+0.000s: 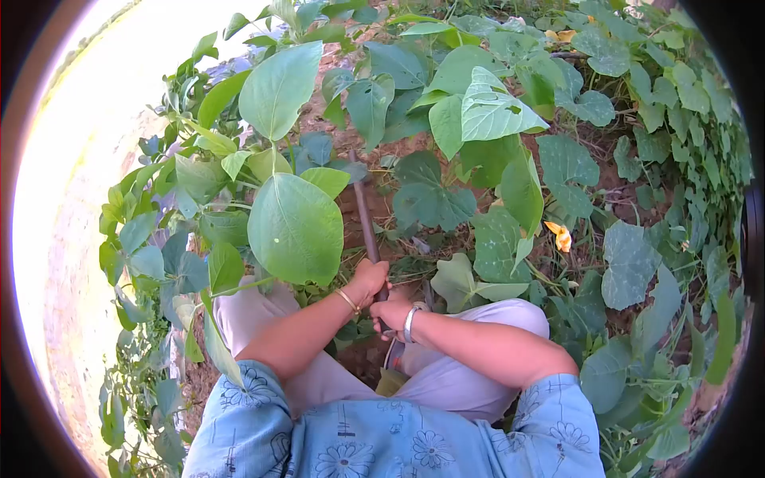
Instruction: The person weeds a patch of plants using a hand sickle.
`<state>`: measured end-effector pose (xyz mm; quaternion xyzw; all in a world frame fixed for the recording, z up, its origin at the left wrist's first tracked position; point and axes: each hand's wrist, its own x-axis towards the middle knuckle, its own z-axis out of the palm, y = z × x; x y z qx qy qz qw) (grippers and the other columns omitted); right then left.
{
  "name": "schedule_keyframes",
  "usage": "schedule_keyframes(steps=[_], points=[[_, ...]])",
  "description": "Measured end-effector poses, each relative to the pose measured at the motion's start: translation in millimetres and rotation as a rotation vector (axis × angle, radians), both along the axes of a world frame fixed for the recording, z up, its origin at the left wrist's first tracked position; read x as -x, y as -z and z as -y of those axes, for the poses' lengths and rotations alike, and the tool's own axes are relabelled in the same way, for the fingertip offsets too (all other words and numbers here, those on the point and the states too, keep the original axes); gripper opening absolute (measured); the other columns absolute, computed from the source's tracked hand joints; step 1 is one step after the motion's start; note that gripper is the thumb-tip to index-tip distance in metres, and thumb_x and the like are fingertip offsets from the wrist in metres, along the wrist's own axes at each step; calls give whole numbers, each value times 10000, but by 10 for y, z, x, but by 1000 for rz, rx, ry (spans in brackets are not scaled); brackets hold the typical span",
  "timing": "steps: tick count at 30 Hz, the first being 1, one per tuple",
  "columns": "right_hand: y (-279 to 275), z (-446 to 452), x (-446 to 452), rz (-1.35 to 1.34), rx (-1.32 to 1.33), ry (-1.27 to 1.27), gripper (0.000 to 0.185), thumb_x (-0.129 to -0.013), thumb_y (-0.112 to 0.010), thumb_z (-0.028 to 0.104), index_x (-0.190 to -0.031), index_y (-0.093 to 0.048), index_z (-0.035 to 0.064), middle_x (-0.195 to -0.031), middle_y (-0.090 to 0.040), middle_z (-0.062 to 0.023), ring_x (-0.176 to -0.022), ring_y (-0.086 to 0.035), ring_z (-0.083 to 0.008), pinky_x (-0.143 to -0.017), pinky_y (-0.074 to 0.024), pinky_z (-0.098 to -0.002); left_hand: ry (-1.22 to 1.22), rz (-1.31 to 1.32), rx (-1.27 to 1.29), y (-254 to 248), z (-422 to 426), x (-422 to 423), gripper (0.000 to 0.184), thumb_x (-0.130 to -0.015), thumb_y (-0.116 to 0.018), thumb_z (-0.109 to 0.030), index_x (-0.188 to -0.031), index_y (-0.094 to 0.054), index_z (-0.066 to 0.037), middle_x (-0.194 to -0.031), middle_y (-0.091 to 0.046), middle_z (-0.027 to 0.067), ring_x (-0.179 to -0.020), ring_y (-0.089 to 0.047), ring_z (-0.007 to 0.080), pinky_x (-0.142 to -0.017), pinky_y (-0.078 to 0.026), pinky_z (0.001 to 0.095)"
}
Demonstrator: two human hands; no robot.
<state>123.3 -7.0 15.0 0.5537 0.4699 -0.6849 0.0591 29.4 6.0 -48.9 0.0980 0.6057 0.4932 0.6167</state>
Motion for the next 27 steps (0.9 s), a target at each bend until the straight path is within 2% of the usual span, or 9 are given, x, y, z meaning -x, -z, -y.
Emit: schedule_keyframes(steps=[3,5,9,11,15,19,24,27], points=[[-63,245,-78,50,-93,15,74,-684,-506,77,-728,-463,35,-547,-477,-51,-445,-505,-145,-326,-416,-284,18,44,-13,-130,181,-131,111,-751,-445,-114,-681,-432,-29,-557,-451,41,-445,-449,134,-406,-395,267],[-178,282,-58,-61,34,126,79,-681,-502,81,-729,-460,35,-559,-472,-54,-457,-504,-147,-320,-410,-282,81,31,-37,-218,210,-115,113,-756,-451,-115,-683,-431,-32,-562,-456,40,-458,-450,130,-406,-392,264],[-390,303,-81,-123,9,59,72,-679,-496,80,-724,-456,39,-571,-472,-59,-458,-504,-147,-312,-398,-279,56,95,-57,-356,267,-78,113,-758,-459,-118,-686,-429,-36,-568,-456,39,-460,-446,127,-411,-390,259],[-404,323,-124,-244,67,84,77,-676,-495,83,-725,-452,41,-574,-472,-60,-455,-502,-149,-307,-387,-278,31,141,-78,-391,303,-78,116,-754,-470,-119,-680,-429,-40,-565,-452,35,-454,-441,128,-421,-389,250],[-664,294,-83,-335,81,75,92,-677,-498,88,-731,-445,37,-573,-468,-57,-447,-499,-143,-306,-380,-264,11,143,-172,-745,311,28,118,-753,-479,-121,-678,-428,-46,-560,-446,30,-458,-438,122,-425,-386,240],[-779,212,55,-404,-185,25,170,-684,-489,71,-826,-407,24,-580,-459,-51,-435,-491,-126,-314,-377,-250,-80,-10,-351,-1083,189,156,113,-770,-471,-131,-770,-399,-43,-593,-437,22,-464,-433,105,-424,-379,225],[-497,-118,210,-344,-505,-25,276,-670,-498,55,-906,-361,11,-575,-473,-63,-402,-487,-145,-321,-393,-265,-84,-266,-480,-1056,-147,305,137,-805,-436,-150,-855,-361,-47,-619,-433,23,-458,-430,98,-422,-381,215],[-349,-228,198,-242,-409,-23,259,-675,-499,58,-901,-375,30,-579,-481,-64,-400,-487,-147,-315,-390,-272,-145,-244,-430,-854,-240,248,126,-790,-441,-150,-825,-382,-45,-594,-434,25,-450,-433,101,-410,-381,221]])
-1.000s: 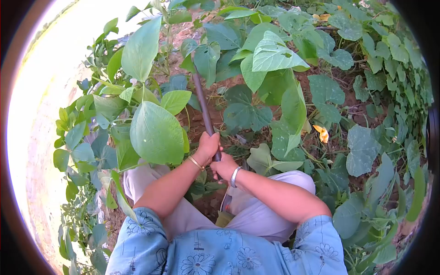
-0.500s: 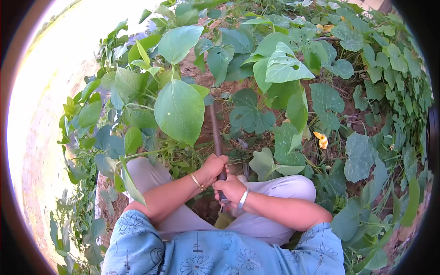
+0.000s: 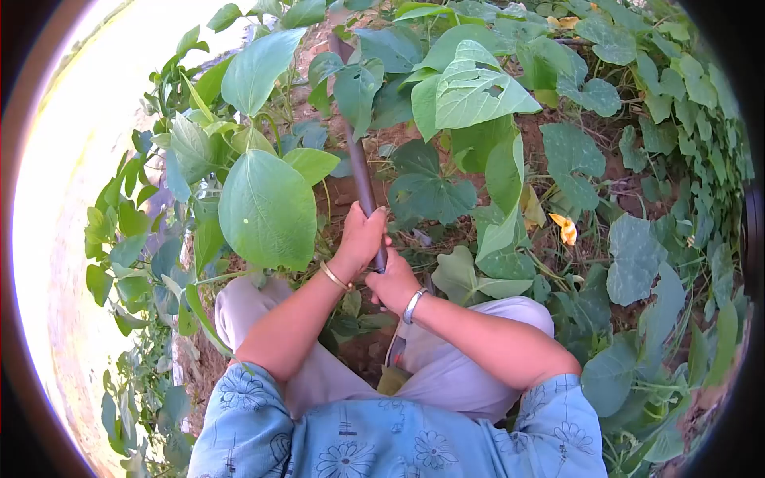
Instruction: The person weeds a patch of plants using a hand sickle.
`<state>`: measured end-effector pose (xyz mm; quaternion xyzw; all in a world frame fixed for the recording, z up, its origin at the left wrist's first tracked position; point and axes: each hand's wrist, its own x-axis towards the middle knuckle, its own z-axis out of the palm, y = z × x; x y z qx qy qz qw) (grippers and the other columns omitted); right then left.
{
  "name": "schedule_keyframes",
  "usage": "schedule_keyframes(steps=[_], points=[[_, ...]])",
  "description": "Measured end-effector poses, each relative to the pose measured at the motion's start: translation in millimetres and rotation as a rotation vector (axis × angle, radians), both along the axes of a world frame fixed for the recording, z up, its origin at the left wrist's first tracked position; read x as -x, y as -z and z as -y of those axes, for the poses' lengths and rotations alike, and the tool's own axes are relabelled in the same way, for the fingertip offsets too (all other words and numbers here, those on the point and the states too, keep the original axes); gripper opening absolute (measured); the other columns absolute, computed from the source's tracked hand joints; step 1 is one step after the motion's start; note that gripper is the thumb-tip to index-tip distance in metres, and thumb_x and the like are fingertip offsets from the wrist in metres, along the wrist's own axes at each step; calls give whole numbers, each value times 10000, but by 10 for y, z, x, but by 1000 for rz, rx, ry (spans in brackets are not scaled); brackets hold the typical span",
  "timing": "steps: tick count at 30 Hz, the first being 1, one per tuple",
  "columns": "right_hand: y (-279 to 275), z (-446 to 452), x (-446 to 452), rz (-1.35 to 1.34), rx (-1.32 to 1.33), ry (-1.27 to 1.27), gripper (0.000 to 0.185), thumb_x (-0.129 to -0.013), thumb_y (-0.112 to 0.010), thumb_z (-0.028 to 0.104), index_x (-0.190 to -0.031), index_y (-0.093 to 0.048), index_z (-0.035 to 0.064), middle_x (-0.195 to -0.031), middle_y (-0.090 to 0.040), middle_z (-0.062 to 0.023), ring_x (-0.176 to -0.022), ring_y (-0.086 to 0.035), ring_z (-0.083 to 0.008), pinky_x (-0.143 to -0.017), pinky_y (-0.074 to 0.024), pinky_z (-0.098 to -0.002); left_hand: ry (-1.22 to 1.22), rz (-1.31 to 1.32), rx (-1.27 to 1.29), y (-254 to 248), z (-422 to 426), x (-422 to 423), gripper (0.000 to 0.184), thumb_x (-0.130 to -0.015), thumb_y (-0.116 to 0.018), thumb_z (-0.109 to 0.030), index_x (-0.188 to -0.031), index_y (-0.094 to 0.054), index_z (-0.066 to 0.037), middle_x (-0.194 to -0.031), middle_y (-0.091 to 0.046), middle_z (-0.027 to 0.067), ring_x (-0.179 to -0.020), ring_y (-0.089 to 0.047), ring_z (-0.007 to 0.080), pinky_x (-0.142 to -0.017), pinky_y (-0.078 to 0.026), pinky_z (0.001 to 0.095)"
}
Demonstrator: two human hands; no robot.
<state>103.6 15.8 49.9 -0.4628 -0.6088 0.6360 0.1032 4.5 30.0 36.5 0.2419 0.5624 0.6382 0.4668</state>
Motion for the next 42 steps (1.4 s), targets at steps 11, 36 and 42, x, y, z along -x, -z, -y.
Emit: schedule_keyframes(steps=[11,36,42], points=[[219,560,-331,262,363,-72,104,-684,-518,97,-721,-464,16,-581,-498,-45,-465,-529,-143,-313,-412,-278,47,423,415,620,643,-394,104,-720,-442,-88,-663,-428,-2,-536,-429,52,-443,-434,142,-397,-379,275],[-76,60,-36,145,138,-74,250,-680,-518,81,-889,-404,3,-644,-526,-85,-439,-527,-155,-335,-407,-295,-13,195,143,233,105,-22,80,-728,-447,-82,-694,-429,-11,-542,-439,43,-439,-453,129,-403,-385,246],[184,526,-255,250,317,0,110,-694,-519,107,-755,-457,39,-558,-503,-50,-462,-538,-138,-326,-408,-269,179,434,410,632,493,-330,70,-712,-455,-69,-655,-426,-42,-526,-439,41,-442,-434,133,-411,-387,246]])
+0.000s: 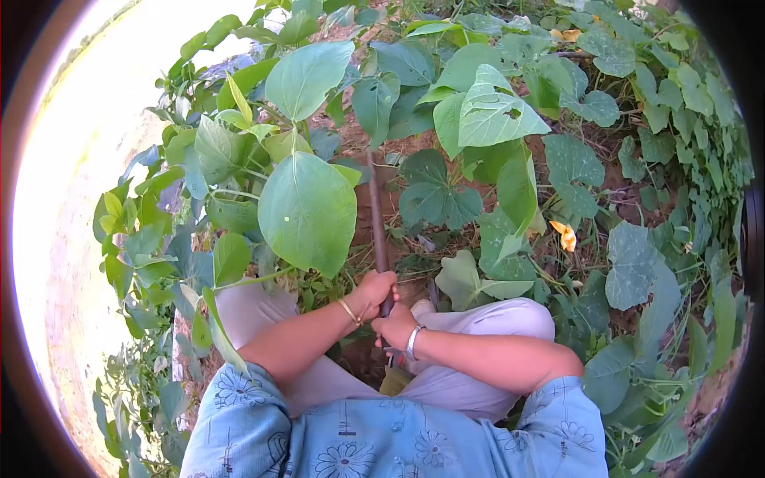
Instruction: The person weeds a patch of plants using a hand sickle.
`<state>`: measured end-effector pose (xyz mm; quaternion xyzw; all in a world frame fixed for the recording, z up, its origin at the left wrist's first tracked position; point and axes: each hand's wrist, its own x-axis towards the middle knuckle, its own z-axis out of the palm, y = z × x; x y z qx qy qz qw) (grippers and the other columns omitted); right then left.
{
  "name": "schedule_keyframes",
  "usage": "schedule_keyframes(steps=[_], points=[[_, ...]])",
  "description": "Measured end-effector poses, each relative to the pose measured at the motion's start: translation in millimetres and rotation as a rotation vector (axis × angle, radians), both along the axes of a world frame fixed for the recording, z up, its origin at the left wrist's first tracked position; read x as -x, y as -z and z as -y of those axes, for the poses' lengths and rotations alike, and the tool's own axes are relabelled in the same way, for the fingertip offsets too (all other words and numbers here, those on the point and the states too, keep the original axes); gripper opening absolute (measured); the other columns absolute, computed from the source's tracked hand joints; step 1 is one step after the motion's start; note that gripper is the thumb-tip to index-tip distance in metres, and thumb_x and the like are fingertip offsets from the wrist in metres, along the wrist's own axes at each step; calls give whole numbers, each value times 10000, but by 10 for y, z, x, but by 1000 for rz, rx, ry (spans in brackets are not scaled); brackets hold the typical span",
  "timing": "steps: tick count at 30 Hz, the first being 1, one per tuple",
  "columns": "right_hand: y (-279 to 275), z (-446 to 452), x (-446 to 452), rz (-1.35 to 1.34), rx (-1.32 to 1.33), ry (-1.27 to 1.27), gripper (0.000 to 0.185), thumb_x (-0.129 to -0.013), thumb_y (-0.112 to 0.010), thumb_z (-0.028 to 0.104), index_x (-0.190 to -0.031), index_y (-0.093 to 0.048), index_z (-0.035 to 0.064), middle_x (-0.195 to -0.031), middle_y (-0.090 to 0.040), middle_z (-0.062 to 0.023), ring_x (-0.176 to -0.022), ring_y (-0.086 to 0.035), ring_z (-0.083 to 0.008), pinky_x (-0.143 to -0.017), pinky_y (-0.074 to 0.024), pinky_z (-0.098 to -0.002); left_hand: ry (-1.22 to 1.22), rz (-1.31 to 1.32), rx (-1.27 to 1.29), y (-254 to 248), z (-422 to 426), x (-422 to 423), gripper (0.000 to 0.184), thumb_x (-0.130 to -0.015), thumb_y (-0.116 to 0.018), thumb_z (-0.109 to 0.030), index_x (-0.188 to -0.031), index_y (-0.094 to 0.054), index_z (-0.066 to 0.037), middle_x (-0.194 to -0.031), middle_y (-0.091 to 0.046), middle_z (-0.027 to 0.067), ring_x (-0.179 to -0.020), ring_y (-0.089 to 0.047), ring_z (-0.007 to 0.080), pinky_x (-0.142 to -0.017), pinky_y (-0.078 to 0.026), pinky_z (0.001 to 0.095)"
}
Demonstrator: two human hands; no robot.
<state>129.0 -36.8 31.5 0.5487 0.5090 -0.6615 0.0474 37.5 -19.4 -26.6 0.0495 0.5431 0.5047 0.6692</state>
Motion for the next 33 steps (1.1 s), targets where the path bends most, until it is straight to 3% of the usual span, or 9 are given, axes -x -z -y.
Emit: schedule_keyframes(steps=[5,8,11,16,22,24,26,31,33], points=[[-219,99,-32,-75,58,30,108,-694,-519,114,-751,-462,42,-585,-505,-50,-481,-542,-140,-320,-402,-270,33,37,-82,-113,95,-2,67,-714,-471,-76,-674,-429,-43,-540,-451,38,-450,-441,129,-415,-394,249],[-348,105,-61,-181,76,31,112,-694,-517,113,-758,-457,42,-592,-494,-52,-482,-536,-142,-314,-390,-265,-27,35,-88,-330,149,11,126,-694,-482,-77,-583,-447,-28,-513,-438,49,-441,-441,141,-407,-387,255],[-543,82,-34,-276,139,82,97,-705,-518,106,-760,-472,42,-605,-481,-41,-476,-499,-126,-402,-417,-251,-45,62,-151,-637,159,107,118,-697,-486,-83,-597,-447,-35,-523,-438,44,-447,-440,134,-413,-388,244],[-624,-29,86,-491,-144,-2,196,-696,-481,40,-875,-405,19,-635,-448,-33,-463,-481,-118,-421,-415,-255,-121,-103,-420,-977,21,269,101,-739,-478,-81,-789,-400,-41,-600,-438,35,-476,-438,113,-441,-396,227],[-320,-438,287,-334,-517,-29,338,-657,-496,37,-963,-366,-19,-589,-471,-63,-429,-503,-157,-394,-411,-271,-195,-370,-533,-915,-393,431,122,-736,-451,-81,-813,-380,-20,-594,-441,39,-467,-451,116,-435,-399,238],[-198,-535,296,-338,-570,-34,329,-655,-502,36,-955,-372,-2,-589,-475,-59,-417,-496,-164,-382,-409,-287,-219,-382,-510,-794,-474,425,92,-733,-443,-86,-779,-398,-21,-574,-440,40,-462,-459,122,-423,-397,243],[-225,-576,296,-246,-325,-25,259,-665,-506,49,-904,-411,24,-587,-483,-58,-417,-501,-160,-351,-398,-308,-174,-333,-406,-593,-526,430,97,-759,-448,-104,-809,-408,-30,-580,-442,41,-454,-446,124,-417,-392,245],[78,-317,123,-47,90,-9,133,-683,-507,77,-801,-452,47,-547,-474,-39,-413,-500,-139,-309,-394,-282,-80,-65,21,10,-232,150,75,-716,-455,-84,-672,-434,-27,-536,-446,48,-439,-448,137,-396,-386,257],[146,-111,-10,12,-22,-66,135,-682,-516,88,-786,-454,29,-562,-491,-47,-459,-529,-140,-333,-427,-275,-67,-77,20,29,-82,20,70,-711,-453,-78,-672,-433,-23,-537,-449,50,-440,-449,138,-398,-388,259]])
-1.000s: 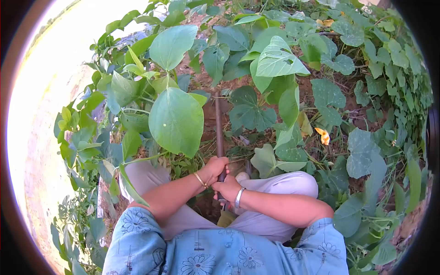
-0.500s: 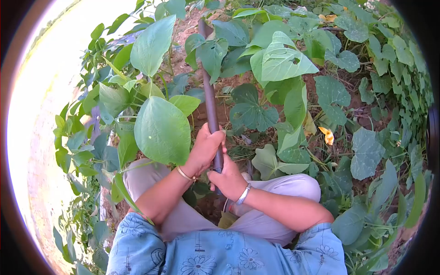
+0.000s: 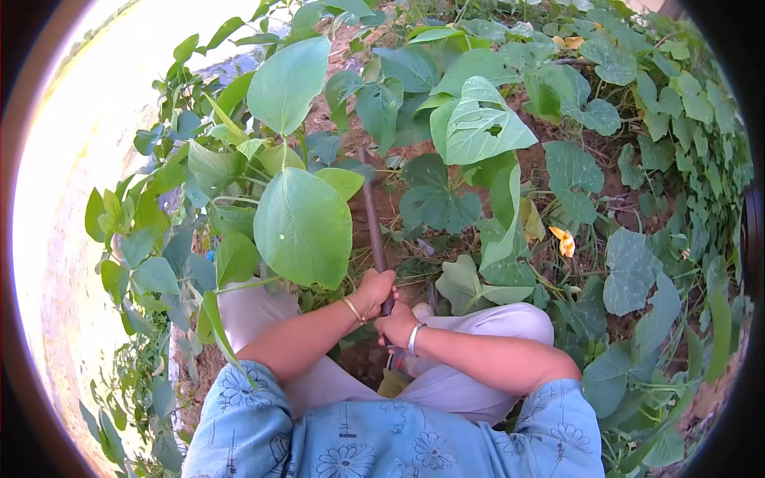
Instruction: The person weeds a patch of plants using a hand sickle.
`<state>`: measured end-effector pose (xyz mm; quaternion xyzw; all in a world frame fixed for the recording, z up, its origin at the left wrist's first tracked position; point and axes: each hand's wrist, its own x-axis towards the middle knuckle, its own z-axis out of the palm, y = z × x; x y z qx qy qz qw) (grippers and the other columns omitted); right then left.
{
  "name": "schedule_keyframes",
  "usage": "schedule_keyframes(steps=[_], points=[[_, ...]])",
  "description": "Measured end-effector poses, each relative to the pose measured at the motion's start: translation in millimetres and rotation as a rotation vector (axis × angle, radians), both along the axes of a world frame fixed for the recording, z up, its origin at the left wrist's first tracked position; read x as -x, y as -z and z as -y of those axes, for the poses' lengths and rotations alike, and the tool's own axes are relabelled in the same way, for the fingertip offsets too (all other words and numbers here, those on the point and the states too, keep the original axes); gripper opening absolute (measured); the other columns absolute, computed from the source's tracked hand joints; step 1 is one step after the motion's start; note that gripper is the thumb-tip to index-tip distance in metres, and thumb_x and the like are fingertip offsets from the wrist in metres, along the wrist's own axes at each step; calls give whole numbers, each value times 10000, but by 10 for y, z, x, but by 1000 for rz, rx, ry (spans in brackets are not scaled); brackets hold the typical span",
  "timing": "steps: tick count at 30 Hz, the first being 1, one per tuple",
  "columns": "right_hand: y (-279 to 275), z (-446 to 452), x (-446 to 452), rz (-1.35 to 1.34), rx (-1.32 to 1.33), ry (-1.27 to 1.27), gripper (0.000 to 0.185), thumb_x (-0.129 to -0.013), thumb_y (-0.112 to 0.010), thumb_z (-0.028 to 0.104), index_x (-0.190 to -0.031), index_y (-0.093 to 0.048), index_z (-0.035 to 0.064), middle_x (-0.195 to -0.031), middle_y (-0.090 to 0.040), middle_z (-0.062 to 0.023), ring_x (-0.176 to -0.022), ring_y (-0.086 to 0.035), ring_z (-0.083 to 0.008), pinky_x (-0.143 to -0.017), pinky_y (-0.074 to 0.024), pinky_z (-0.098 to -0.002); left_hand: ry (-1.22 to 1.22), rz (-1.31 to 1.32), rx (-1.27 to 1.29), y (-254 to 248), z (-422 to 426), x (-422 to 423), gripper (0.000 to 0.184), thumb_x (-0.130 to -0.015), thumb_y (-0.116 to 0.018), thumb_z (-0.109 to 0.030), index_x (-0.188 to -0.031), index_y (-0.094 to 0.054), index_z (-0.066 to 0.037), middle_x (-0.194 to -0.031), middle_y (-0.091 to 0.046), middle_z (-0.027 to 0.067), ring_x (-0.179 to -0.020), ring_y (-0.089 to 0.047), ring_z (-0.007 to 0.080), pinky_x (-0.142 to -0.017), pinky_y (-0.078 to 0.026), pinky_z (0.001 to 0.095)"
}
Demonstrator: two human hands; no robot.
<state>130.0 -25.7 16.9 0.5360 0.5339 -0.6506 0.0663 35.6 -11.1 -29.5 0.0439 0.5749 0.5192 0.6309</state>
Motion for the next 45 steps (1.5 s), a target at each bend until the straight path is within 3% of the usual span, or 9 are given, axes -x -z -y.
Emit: schedule_keyframes(steps=[8,14,22,27,30,32,37,45], points=[[-245,126,-41,-112,70,46,118,-678,-522,104,-748,-459,32,-588,-497,-53,-486,-538,-147,-317,-404,-276,50,114,-81,-144,162,-8,91,-709,-466,-76,-632,-452,-30,-537,-456,47,-452,-453,133,-421,-398,248],[-639,176,-64,-340,163,135,128,-681,-517,108,-764,-447,40,-598,-471,-44,-465,-516,-141,-306,-382,-264,-1,114,-217,-596,209,45,118,-696,-479,-79,-606,-441,-14,-526,-440,53,-438,-439,136,-400,-380,255],[-737,-251,253,-454,-247,51,226,-662,-479,39,-869,-390,26,-611,-464,-33,-423,-477,-121,-362,-395,-245,-92,-222,-427,-977,-280,368,119,-738,-475,-97,-761,-377,-34,-585,-437,34,-445,-439,109,-405,-391,235],[-388,-461,288,-313,-330,34,244,-672,-494,47,-881,-367,39,-595,-473,-47,-400,-488,-130,-314,-378,-259,-142,-318,-426,-609,-502,361,131,-730,-466,-99,-764,-367,-20,-576,-435,51,-440,-450,123,-402,-397,254],[-222,-385,211,-162,-150,28,251,-677,-502,52,-887,-365,50,-571,-471,-41,-405,-491,-132,-311,-381,-264,-44,-160,-132,-256,-380,234,60,-723,-447,-71,-716,-404,-29,-552,-429,36,-428,-434,122,-388,-384,252],[-114,-310,127,8,160,35,175,-662,-498,46,-820,-424,49,-569,-470,-50,-432,-492,-137,-307,-383,-273,22,-71,-24,-17,-243,111,64,-714,-446,-64,-674,-419,-21,-532,-434,44,-432,-447,131,-390,-392,259],[-105,71,-32,-4,-7,106,85,-687,-500,61,-747,-448,31,-574,-481,-69,-464,-512,-153,-310,-392,-285,48,4,-42,-8,10,-66,96,-714,-456,-62,-637,-439,-8,-522,-447,54,-441,-462,141,-398,-404,264],[-519,185,-94,-267,176,127,109,-678,-507,83,-750,-446,30,-563,-469,-50,-457,-514,-148,-305,-376,-267,69,77,-109,-383,214,-31,115,-705,-494,-68,-613,-449,-16,-529,-454,54,-449,-457,135,-419,-412,264]])
